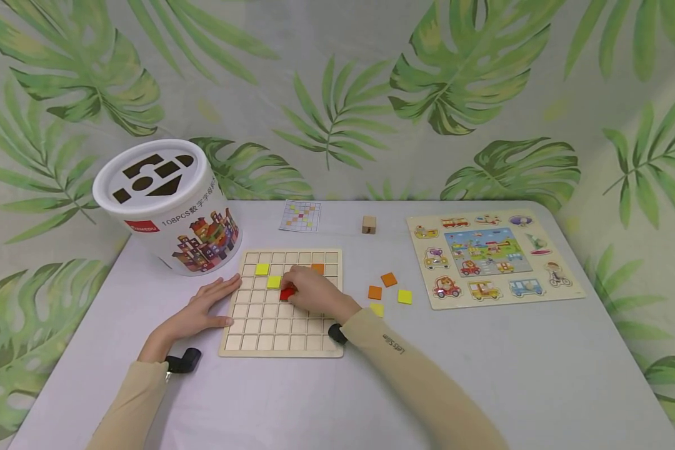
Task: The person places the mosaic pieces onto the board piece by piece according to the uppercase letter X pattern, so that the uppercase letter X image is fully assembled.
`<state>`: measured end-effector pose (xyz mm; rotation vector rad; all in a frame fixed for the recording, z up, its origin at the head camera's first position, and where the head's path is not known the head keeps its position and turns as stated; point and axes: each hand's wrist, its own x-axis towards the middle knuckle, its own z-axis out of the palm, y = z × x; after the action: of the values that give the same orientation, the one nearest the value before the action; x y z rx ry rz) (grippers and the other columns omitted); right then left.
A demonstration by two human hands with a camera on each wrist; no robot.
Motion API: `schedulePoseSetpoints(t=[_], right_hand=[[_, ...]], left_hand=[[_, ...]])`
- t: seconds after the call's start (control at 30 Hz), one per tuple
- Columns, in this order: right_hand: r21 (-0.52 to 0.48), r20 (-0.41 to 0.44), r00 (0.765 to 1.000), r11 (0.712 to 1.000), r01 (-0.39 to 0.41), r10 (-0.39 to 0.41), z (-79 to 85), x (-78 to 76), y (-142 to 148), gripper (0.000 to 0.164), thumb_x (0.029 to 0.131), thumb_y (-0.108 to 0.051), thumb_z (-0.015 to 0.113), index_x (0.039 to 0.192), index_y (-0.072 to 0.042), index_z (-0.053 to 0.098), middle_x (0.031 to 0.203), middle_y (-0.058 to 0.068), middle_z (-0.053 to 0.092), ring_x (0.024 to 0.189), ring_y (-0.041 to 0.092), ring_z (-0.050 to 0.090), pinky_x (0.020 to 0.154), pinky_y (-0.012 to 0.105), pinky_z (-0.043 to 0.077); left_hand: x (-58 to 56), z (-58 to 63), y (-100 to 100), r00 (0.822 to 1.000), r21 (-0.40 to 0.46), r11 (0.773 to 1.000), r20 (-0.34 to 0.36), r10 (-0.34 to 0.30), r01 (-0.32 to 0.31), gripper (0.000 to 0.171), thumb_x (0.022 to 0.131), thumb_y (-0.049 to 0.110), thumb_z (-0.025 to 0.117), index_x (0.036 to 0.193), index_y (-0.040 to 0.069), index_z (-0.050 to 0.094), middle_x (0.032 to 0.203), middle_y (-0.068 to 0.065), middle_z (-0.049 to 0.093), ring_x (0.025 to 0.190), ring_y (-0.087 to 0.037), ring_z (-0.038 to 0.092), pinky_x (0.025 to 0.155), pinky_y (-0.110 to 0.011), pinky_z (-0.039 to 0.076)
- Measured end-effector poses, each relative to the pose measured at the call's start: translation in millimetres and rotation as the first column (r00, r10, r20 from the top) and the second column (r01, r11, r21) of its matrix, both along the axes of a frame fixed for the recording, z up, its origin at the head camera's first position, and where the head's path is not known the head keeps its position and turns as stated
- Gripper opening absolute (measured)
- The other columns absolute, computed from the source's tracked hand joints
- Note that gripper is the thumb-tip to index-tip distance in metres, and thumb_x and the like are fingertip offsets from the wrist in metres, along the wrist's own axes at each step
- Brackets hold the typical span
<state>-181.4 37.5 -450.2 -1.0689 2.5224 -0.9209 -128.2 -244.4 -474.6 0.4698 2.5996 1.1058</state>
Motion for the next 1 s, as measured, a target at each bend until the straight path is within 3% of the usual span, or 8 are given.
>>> schedulePoseSetpoints(t=[0.3,0.57,0.8,1.0], right_hand=[[0.065,-0.073,0.997,0.998,0.004,0.001,-1.1,2.0,-9,0.018,0.081,0.004,0.068,0.096,-0.007,0.067,0.091,0.002,0.059,0.081,0.015,0.050,0.074,0.027,0.045],[0.048,-0.015,0.999,0.998,0.038,-0.037,1.5,2.9,0,0.021,0.084,0.001,0.064,0.102,-0.007,0.069,0.098,0.001,0.061,0.083,0.014,0.052,0.077,0.027,0.046],[-0.079,0.044,0.995,0.992,0.098,-0.095,9.3,0.7,47,0.018,0.085,-0.001,0.066,0.103,-0.003,0.067,0.099,0.005,0.063,0.087,0.018,0.055,0.072,0.028,0.048],[-0.129,0.023,0.981,0.972,0.195,-0.194,8.7,3.3,107,0.018,0.083,0.002,0.069,0.101,-0.001,0.067,0.097,0.009,0.065,0.084,0.019,0.056,0.070,0.032,0.050]], left_hand=[[0.3,-0.4,-1,1.000,0.002,1.000,-0.004,-0.003,0.003,0.080,0.082,0.017,0.074,0.148,0.003,0.032,0.157,-0.012,0.021,0.142,-0.039,0.005,0.104,-0.065,0.003],[0.0,-1.1,0,1.000,0.004,1.000,-0.005,0.001,-0.001,0.080,0.082,0.018,0.074,0.148,0.003,0.032,0.156,-0.011,0.022,0.142,-0.039,0.005,0.105,-0.065,0.003],[-0.6,-1.2,-1,1.000,0.002,1.000,-0.002,-0.002,0.002,0.080,0.082,0.018,0.074,0.148,0.003,0.032,0.156,-0.012,0.021,0.142,-0.039,0.005,0.104,-0.065,0.003],[-1.3,-1.8,-1,1.000,0.001,1.000,-0.002,-0.004,0.004,0.080,0.082,0.018,0.074,0.148,0.003,0.032,0.157,-0.012,0.021,0.142,-0.039,0.005,0.103,-0.066,0.003]])
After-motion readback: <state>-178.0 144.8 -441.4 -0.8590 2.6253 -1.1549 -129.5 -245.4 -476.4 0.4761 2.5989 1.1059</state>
